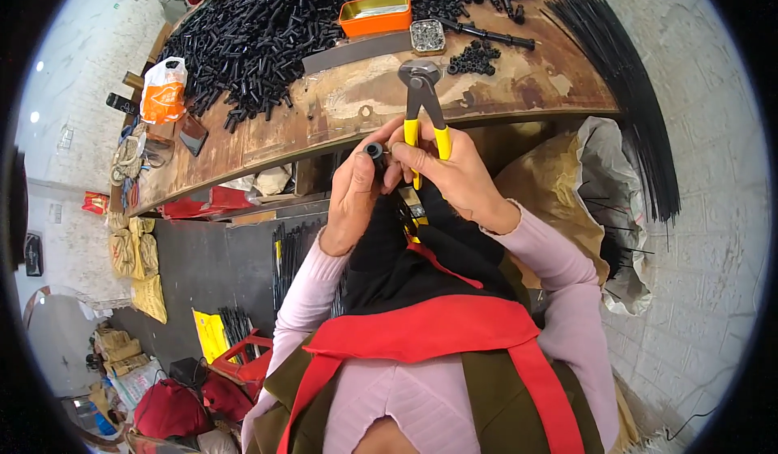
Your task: Assembling black plastic wiring components into a connector template and trimming them with pliers.
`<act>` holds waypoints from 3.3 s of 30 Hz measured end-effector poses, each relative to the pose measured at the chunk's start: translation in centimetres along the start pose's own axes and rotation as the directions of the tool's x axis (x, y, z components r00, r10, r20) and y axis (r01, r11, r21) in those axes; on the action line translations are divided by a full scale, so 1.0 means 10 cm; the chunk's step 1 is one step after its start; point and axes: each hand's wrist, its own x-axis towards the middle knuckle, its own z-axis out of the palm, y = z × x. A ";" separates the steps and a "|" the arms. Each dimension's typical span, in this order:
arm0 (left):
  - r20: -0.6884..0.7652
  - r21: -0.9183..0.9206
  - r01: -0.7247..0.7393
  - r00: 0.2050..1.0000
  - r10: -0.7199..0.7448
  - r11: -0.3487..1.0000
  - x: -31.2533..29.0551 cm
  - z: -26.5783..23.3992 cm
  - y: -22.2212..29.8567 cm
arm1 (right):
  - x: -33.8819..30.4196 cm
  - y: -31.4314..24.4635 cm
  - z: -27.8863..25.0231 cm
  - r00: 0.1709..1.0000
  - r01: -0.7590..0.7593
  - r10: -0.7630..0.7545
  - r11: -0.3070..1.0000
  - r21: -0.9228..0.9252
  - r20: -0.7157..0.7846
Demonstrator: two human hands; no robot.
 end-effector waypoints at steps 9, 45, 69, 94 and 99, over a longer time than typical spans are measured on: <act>0.010 -0.012 -0.001 1.000 0.001 1.000 0.03 0.03 0.00 | 0.00 0.00 -0.04 1.000 -0.015 0.015 1.000 -0.002 0.009; 0.158 0.031 0.003 0.987 -0.008 1.000 -0.16 -0.27 0.07 | -0.11 -0.87 -0.01 0.774 -0.281 0.599 0.615 -0.736 0.205; 0.025 0.018 -0.100 0.995 0.099 0.995 0.02 -0.70 0.27 | -0.10 -0.64 -0.26 0.836 -0.396 0.546 0.663 -0.635 0.049; -0.306 0.853 0.432 0.869 -0.389 0.293 -1.98 -2.23 -1.97 | 0.14 0.00 -2.64 0.939 -0.238 -0.299 -0.211 -0.948 -0.169; -0.287 0.861 0.405 0.886 -0.364 0.307 -1.38 -1.95 -1.07 | 0.22 -0.04 -2.76 0.930 0.043 -0.365 -0.024 -0.999 0.049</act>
